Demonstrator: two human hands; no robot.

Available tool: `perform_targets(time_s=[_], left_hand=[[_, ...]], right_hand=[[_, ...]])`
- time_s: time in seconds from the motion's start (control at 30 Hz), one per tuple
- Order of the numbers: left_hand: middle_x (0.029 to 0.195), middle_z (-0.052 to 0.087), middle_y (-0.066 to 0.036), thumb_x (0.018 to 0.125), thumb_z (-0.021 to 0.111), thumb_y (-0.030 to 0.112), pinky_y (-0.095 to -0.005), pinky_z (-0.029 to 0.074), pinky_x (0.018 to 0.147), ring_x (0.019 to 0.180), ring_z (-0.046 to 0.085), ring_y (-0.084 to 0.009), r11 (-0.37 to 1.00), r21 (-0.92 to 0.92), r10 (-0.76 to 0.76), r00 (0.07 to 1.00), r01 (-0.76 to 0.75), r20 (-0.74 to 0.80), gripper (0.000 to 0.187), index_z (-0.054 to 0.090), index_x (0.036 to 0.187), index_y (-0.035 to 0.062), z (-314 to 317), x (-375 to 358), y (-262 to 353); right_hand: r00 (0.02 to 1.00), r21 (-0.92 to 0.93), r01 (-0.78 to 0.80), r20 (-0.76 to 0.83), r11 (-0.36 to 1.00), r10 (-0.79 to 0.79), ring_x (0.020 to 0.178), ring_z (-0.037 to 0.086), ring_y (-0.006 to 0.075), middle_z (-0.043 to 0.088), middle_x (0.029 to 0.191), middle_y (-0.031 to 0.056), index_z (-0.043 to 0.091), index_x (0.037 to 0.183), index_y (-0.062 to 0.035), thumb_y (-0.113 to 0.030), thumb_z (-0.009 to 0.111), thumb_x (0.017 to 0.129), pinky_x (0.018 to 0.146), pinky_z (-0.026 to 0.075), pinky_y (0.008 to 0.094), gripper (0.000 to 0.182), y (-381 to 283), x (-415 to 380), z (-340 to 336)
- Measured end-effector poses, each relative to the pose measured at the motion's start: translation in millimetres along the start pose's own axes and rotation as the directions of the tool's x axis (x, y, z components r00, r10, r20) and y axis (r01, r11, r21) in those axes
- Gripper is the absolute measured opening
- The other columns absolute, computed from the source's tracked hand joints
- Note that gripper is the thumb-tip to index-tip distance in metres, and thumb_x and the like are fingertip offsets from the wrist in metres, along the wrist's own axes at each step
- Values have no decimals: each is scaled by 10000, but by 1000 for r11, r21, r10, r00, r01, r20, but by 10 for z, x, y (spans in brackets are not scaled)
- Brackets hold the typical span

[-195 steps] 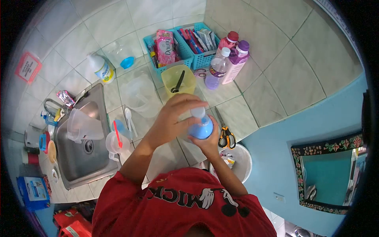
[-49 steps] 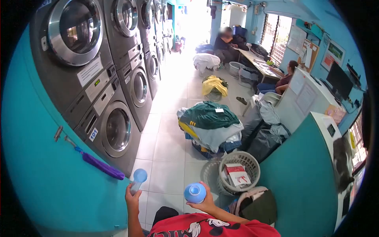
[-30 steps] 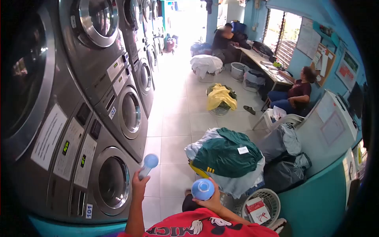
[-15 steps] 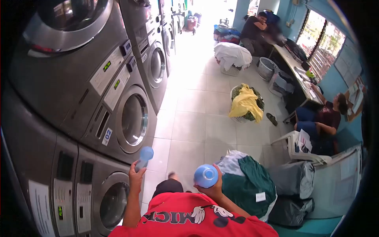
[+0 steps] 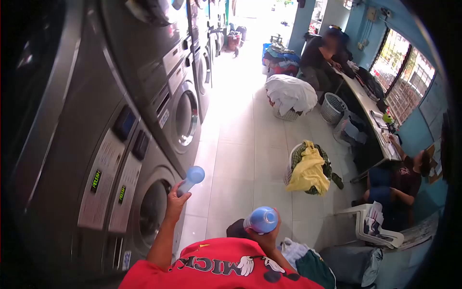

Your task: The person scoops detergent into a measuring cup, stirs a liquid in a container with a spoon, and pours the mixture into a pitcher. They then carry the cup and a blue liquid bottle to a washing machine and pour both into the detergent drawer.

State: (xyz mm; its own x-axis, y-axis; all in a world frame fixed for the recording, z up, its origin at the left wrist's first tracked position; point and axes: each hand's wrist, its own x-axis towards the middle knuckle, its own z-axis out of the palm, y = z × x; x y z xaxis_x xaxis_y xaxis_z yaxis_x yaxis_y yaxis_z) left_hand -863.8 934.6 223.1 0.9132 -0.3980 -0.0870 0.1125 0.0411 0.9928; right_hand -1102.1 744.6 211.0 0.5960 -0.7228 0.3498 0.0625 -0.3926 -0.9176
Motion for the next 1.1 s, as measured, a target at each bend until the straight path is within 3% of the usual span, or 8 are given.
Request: perform_targets(time_s=[0.17,0.23,0.33,0.63,0.7,0.8,0.9,1.1], left_hand=[[892,553,19,738,657,9,-187,410,682,761,495,-55,997,83,-3,1000,1,24,472,498,1182,17,533,1353,-74],[897,554,23,733,657,3,-188,410,676,744,487,-55,979,201,-8,1000,9,-3,482,497,1188,17,752,1827,-118],[918,551,18,732,647,2,-183,397,667,750,474,-53,997,62,-46,997,49,-56,490,494,1197,24,1048,2421,-81],[994,537,3,743,618,-4,-196,388,749,829,470,-71,994,92,-39,990,53,-139,506,487,1228,52,1377,4142,-48],[631,359,105,730,630,3,-170,199,440,501,279,-9,995,69,76,988,-68,-132,514,499,1217,102,1442,4607,-101],[655,375,96,733,630,10,-174,204,438,502,282,-9,996,85,18,989,-6,-144,498,504,1207,98,1481,5349,-96],[913,517,8,748,622,13,-194,388,702,781,451,-68,982,158,-85,986,108,-145,473,504,1204,55,1629,6066,288],[870,511,36,778,607,20,-164,374,672,750,443,-38,999,34,-33,998,34,-49,481,468,1237,55,2098,7523,688]], right_hand=[[998,-142,64,26,988,-61,1009,527,266,496,1105,157,252,1298,6,-210,877,492,864,429,356,1043,361,1154,198],[998,16,-37,44,999,36,1005,537,268,499,1112,162,251,1299,-8,-211,871,502,852,441,364,1030,501,1637,231],[971,-64,218,117,974,-209,995,559,265,513,1120,153,237,1303,-37,-199,863,516,824,464,384,1019,740,2435,401],[979,-54,139,158,989,-129,1020,527,261,481,1137,155,219,1313,-50,-201,862,517,846,444,379,1034,1348,4430,966],[977,-48,153,159,987,-143,1028,505,245,460,1128,143,203,1322,-48,-201,859,522,856,433,374,1045,1546,4830,1150],[988,-9,80,133,997,-78,1026,502,239,450,1140,135,186,1322,-46,-188,858,521,865,435,365,1055,1849,5453,1462],[999,4,-10,51,1000,10,953,560,281,526,1068,157,245,1300,-54,-218,867,502,810,455,386,1025,2005,6100,1719],[995,72,-98,-27,993,100,1009,512,272,468,1125,154,234,1306,-39,-210,858,509,864,415,390,1026,2333,7247,2171]])
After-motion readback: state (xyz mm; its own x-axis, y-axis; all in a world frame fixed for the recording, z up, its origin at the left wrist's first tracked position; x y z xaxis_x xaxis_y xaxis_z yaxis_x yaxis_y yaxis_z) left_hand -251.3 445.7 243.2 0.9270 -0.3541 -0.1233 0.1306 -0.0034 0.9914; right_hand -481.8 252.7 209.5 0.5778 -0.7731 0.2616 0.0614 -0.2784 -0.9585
